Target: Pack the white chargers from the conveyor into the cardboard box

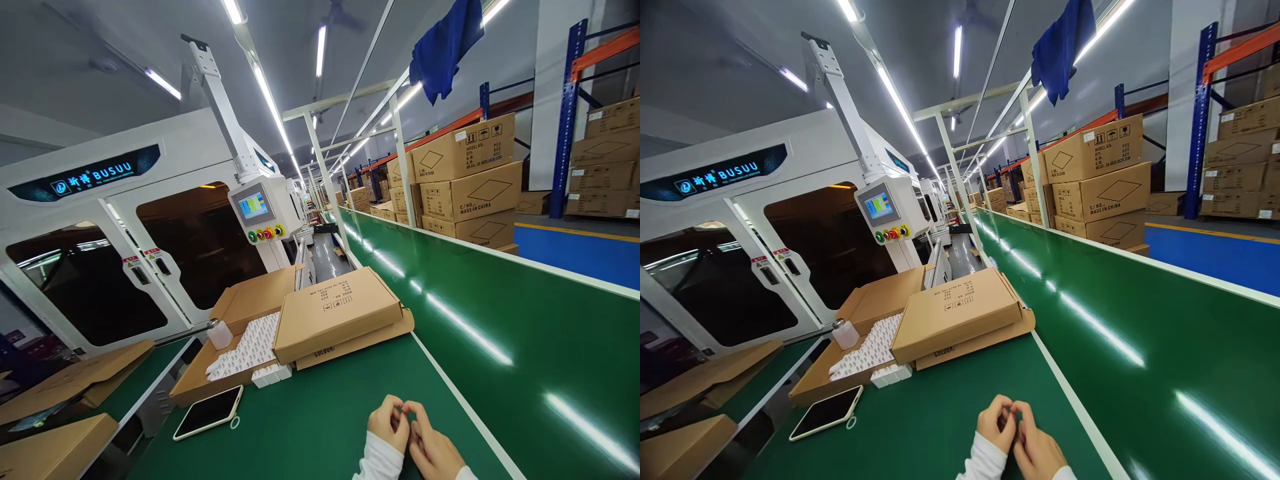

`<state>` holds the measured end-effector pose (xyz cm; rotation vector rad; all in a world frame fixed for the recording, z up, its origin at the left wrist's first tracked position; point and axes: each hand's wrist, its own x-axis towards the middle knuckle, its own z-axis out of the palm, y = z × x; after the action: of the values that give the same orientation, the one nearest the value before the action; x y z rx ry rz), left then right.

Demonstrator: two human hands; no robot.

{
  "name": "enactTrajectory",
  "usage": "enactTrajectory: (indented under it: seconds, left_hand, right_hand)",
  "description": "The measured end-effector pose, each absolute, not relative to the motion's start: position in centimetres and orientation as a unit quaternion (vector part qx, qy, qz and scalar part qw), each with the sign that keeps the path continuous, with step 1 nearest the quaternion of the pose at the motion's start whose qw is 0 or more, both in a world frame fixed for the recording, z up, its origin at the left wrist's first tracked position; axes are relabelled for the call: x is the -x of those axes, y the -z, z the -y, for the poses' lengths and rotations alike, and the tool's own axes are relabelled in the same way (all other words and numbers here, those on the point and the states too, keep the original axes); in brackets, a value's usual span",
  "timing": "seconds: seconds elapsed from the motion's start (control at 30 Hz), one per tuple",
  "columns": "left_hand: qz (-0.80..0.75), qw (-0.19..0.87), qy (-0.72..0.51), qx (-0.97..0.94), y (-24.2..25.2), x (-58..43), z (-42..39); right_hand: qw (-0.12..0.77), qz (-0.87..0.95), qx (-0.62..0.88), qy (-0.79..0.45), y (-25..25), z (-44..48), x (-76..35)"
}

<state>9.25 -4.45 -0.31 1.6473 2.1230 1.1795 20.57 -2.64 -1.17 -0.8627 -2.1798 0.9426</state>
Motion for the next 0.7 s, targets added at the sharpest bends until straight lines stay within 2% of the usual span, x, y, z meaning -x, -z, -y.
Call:
enactTrajectory:
  seconds: [0.7]
  left_hand:
    - [-0.71,0.113,-0.416,-0.558,-0.02,-9.33,4.65]
  right_hand:
    - [0.314,0.815,0.333,-0.355,1.4,2.8,-20.45]
